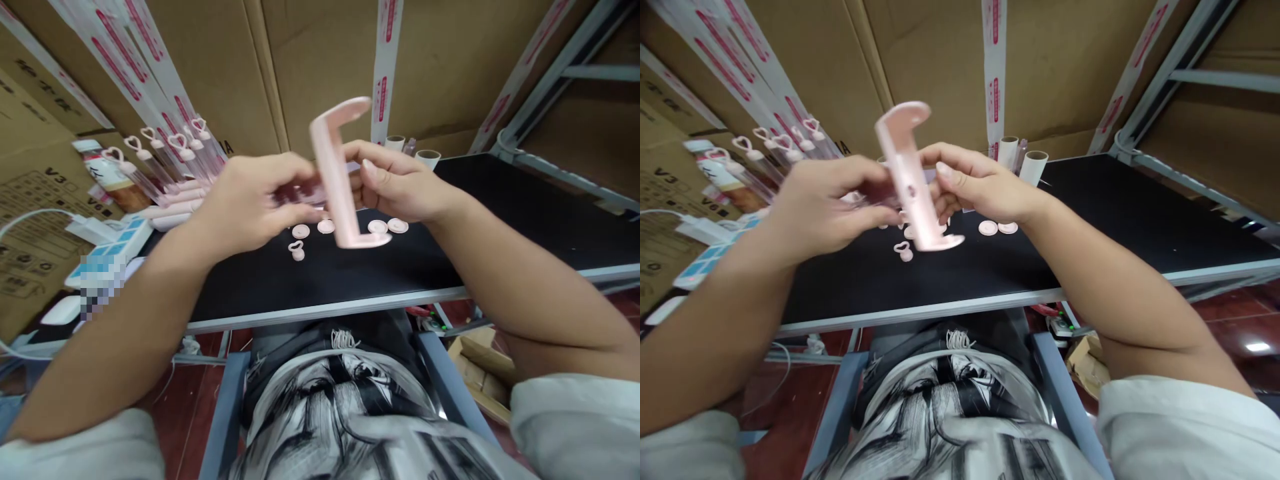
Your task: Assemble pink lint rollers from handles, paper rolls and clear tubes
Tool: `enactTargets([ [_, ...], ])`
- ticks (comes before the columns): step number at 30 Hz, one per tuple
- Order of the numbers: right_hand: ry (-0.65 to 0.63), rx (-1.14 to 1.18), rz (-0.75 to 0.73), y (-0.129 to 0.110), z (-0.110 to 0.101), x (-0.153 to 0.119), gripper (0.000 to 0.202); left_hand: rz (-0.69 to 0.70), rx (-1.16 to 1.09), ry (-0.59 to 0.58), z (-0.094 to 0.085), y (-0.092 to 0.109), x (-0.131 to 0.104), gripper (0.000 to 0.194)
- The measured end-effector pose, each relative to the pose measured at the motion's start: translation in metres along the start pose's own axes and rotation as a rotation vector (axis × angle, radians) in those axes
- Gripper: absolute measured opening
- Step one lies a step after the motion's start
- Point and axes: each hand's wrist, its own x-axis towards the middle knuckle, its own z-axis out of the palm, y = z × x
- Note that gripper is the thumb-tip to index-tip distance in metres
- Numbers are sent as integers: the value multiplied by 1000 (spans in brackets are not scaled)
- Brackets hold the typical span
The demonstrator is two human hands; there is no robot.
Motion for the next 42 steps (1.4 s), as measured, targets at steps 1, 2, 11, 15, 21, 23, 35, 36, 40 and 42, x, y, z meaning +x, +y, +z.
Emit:
enactTargets([
  [1,10,54,4,0,-1,-1,53,-3,-2,-16,9,7,17,35],
  [2,23,93,1,0,-4,-2,52,-12,-5,-28,17,11,33,40],
  [11,57,108,-25,-3,-41,-6,58,199,-102,-118,37,23,93,41],
  [15,210,65,-106,-17,-30,-8,55,74,81,-29,41,5,103,42],
  [21,501,-244,-181,-28,-59,-10,37,-22,141,224,35,-39,73,63],
  [23,453,-399,-24,-13,-76,-7,37,-34,98,232,33,-38,51,62],
  [35,149,-1147,29,80,-82,-34,12,-78,-56,182,41,-36,-1,64],
  [36,133,-1172,29,82,-82,-35,12,-77,-57,173,42,-35,-3,64],
  [40,62,-1234,50,83,-81,-38,19,-62,-58,173,42,-31,-7,66],
  [42,43,-1245,53,80,-79,-43,25,-66,-65,181,42,-31,-8,66],
])
